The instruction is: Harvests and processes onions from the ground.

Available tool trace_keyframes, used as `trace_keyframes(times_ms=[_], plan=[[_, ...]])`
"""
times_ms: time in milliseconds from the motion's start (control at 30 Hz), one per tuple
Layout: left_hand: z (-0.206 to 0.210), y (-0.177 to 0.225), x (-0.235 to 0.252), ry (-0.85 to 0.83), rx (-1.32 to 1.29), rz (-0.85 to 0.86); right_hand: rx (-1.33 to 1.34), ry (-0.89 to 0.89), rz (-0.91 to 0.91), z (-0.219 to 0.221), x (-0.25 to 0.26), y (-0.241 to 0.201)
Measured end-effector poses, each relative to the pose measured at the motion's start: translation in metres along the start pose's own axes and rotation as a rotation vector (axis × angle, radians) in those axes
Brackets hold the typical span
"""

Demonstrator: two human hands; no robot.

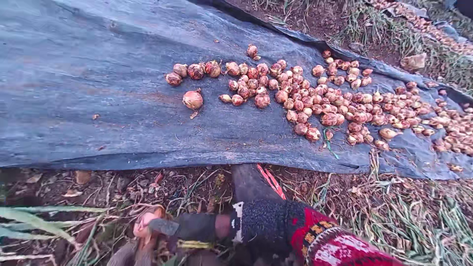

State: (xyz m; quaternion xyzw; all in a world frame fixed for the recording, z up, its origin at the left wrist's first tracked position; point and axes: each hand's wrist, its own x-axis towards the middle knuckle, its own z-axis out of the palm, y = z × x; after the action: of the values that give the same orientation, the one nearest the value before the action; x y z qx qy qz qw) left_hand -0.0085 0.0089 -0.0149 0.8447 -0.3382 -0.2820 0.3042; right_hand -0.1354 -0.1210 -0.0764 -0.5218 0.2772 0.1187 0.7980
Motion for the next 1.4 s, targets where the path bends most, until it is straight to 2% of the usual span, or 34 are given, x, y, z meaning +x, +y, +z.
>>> trace_keyframes(times_ms=[67, 133, 200, 267, 333, 367, 400, 433, 467, 500, 567, 667, 733, 867, 967, 1067, 1167, 1300, 1400], plan=[[0.014, 0.002, -0.011, -0.031, 0.189, 0.075, 0.123, 0.028, 0.098, 0.000, -0.009, -0.014], [0.021, 0.006, -0.010, -0.022, 0.165, 0.064, 0.292, 0.054, 0.165, -0.007, -0.009, -0.016], [0.023, 0.001, 0.004, 0.058, 0.068, 0.098, 0.613, 0.081, 0.275, -0.008, -0.005, -0.020], [0.018, 0.002, 0.033, 0.199, 0.039, 0.189, 0.831, 0.052, 0.234, -0.016, -0.010, -0.037], [-0.005, -0.002, 0.066, 0.389, 0.118, 0.201, 1.027, -0.037, -0.024, -0.025, -0.025, -0.048], [-0.026, -0.015, 0.082, 0.471, 0.172, 0.158, 1.065, -0.095, -0.254, -0.036, -0.033, -0.052], [-0.049, -0.032, 0.094, 0.509, 0.211, 0.088, 0.983, -0.079, -0.486, -0.052, -0.041, -0.059], [-0.071, -0.048, 0.099, 0.488, 0.243, 0.005, 0.831, -0.011, -0.685, -0.067, -0.046, -0.064], [-0.089, -0.061, 0.102, 0.410, 0.269, -0.076, 0.689, 0.116, -0.801, -0.075, -0.049, -0.069], [-0.100, -0.071, 0.102, 0.314, 0.292, -0.152, 0.623, 0.207, -0.842, -0.076, -0.048, -0.068], [-0.107, -0.092, 0.108, 0.232, 0.360, -0.273, 0.561, 0.252, -0.746, -0.074, -0.032, -0.058], [-0.124, -0.143, 0.125, 0.467, 0.381, -0.457, 0.343, 0.383, -0.253, -0.057, -0.006, -0.035], [-0.146, -0.185, 0.142, 0.563, 0.507, -0.576, 0.138, 0.421, -0.058, -0.052, 0.005, -0.022], [-0.178, -0.249, 0.171, 0.322, 0.829, -0.509, -0.229, 0.434, 0.013, -0.057, 0.017, -0.010], [-0.181, -0.270, 0.194, 0.247, 0.953, -0.492, -0.274, 0.430, -0.033, -0.057, 0.029, -0.006], [-0.188, -0.269, 0.201, 0.258, 0.922, -0.494, -0.250, 0.365, -0.071, -0.052, 0.034, -0.007], [-0.186, -0.245, 0.181, 0.273, 0.719, -0.442, -0.303, 0.351, -0.090, -0.046, 0.036, -0.003], [-0.141, -0.185, 0.118, 0.243, 0.153, -0.220, -0.362, 0.344, -0.145, -0.029, 0.037, -0.003], [-0.090, -0.128, 0.071, 0.080, -0.312, -0.086, -0.359, 0.297, -0.207, -0.016, 0.031, -0.005]])
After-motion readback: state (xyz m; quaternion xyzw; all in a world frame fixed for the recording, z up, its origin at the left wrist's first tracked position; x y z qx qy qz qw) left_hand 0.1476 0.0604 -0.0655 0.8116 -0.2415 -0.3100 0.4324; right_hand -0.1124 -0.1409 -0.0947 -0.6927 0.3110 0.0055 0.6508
